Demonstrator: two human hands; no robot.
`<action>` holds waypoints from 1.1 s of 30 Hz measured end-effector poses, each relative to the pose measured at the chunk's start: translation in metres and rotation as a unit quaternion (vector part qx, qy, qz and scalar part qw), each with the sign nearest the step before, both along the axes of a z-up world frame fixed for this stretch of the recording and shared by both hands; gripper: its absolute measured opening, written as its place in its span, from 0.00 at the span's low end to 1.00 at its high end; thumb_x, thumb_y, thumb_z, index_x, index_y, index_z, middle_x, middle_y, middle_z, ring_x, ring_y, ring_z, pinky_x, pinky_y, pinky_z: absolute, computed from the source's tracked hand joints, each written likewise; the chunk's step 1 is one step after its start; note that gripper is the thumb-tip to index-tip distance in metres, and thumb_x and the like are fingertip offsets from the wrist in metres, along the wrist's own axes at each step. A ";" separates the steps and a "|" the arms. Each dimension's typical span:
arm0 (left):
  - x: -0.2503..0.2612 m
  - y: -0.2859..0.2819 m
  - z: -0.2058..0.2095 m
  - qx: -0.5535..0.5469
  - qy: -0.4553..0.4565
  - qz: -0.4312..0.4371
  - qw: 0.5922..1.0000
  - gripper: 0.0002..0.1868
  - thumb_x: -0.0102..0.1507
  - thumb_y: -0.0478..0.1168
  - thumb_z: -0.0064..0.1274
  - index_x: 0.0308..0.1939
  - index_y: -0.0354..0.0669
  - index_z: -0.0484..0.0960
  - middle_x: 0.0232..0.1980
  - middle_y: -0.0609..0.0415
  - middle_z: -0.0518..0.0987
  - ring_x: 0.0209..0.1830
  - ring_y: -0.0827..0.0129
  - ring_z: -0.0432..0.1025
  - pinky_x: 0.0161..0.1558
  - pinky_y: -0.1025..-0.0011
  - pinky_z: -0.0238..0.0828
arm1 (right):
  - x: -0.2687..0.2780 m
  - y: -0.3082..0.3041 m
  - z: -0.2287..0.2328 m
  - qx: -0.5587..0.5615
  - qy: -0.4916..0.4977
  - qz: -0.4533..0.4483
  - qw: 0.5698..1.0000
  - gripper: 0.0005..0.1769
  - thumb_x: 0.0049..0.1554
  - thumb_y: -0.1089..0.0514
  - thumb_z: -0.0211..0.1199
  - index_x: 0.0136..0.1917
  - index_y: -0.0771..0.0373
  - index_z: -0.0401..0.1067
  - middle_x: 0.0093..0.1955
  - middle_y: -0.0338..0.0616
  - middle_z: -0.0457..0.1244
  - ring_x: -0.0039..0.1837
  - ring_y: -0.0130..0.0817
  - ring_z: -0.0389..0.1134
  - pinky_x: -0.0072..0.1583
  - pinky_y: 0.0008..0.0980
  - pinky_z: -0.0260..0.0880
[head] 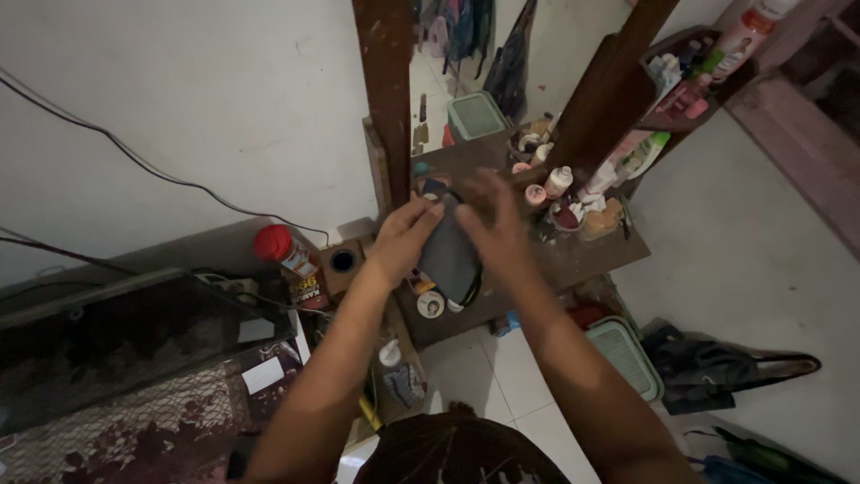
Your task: The person wipes a wooden-framed mirror and the vanity surface with a cloth. They move several small cosmetic bottles and containers aside to reach the surface, then continue wiping the mirror and surrounding areas.
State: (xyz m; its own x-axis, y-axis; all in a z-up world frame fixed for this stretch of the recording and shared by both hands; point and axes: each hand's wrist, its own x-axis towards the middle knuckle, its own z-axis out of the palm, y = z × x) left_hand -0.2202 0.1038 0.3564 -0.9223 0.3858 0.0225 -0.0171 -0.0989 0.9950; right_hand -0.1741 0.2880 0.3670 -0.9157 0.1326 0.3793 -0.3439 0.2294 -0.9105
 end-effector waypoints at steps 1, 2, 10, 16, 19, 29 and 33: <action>0.000 0.001 0.001 0.021 0.002 -0.011 1.000 0.11 0.70 0.44 0.51 0.39 0.41 0.80 0.33 0.65 0.72 0.32 0.81 0.64 0.34 0.79 0.62 | 0.002 -0.005 0.005 0.037 -0.021 -0.007 0.999 0.36 0.62 0.48 0.65 0.76 0.64 0.57 0.69 0.54 0.61 0.69 0.38 0.63 0.66 0.33 0.65; 0.000 0.002 0.003 0.041 0.003 -0.023 0.999 0.11 0.70 0.45 0.51 0.40 0.41 0.80 0.33 0.65 0.72 0.33 0.82 0.64 0.34 0.79 0.63 | 0.004 -0.009 0.010 0.073 -0.041 -0.014 0.996 0.37 0.60 0.48 0.66 0.75 0.65 0.57 0.68 0.54 0.62 0.67 0.37 0.64 0.64 0.33 0.65; 0.004 -0.003 0.030 -0.010 0.043 0.003 0.999 0.12 0.69 0.46 0.51 0.38 0.41 0.79 0.30 0.65 0.71 0.29 0.82 0.64 0.30 0.78 0.63 | -0.014 -0.009 -0.010 -0.034 -0.129 -0.030 0.991 0.17 0.61 0.48 0.64 0.51 0.66 0.73 0.42 0.40 0.65 0.45 0.26 0.64 0.48 0.30 0.67; 0.016 -0.009 0.050 -0.060 0.071 0.019 0.995 0.16 0.70 0.48 0.52 0.35 0.39 0.78 0.28 0.65 0.68 0.29 0.82 0.61 0.30 0.77 0.61 | -0.015 0.000 -0.028 -0.006 -0.083 -0.141 0.986 0.21 0.67 0.43 0.52 0.56 0.63 0.72 0.50 0.42 0.68 0.54 0.32 0.68 0.58 0.33 0.66; 0.020 -0.010 0.055 -0.070 0.076 0.031 0.994 0.16 0.70 0.48 0.51 0.36 0.38 0.78 0.29 0.64 0.70 0.30 0.81 0.63 0.32 0.76 0.63 | -0.018 0.002 -0.021 -0.342 -0.163 -0.100 0.920 0.26 0.67 0.38 0.50 0.58 0.63 0.71 0.55 0.47 0.69 0.58 0.40 0.69 0.61 0.39 0.68; 0.013 -0.017 0.051 -0.125 0.148 0.027 0.981 0.16 0.69 0.47 0.53 0.39 0.35 0.81 0.30 0.58 0.76 0.32 0.78 0.68 0.36 0.74 0.68 | 0.002 -0.008 -0.033 -0.450 -0.327 0.159 0.816 0.32 0.62 0.36 0.57 0.68 0.62 0.69 0.62 0.44 0.68 0.61 0.34 0.70 0.63 0.36 0.70; 0.010 -0.018 0.049 -0.102 0.133 0.023 0.986 0.15 0.67 0.47 0.55 0.39 0.35 0.82 0.31 0.59 0.77 0.33 0.79 0.67 0.36 0.75 0.67 | 0.000 -0.001 -0.035 -0.398 -0.340 0.180 0.833 0.28 0.62 0.43 0.59 0.66 0.66 0.70 0.58 0.47 0.70 0.57 0.36 0.72 0.60 0.38 0.72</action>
State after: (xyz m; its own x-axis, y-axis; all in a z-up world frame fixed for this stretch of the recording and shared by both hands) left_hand -0.2105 0.0857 0.4057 -0.9108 0.3660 0.1910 0.2460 0.1097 0.9630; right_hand -0.1738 0.2870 0.3316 -0.9173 -0.2361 -0.3206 0.3981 -0.5455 -0.7375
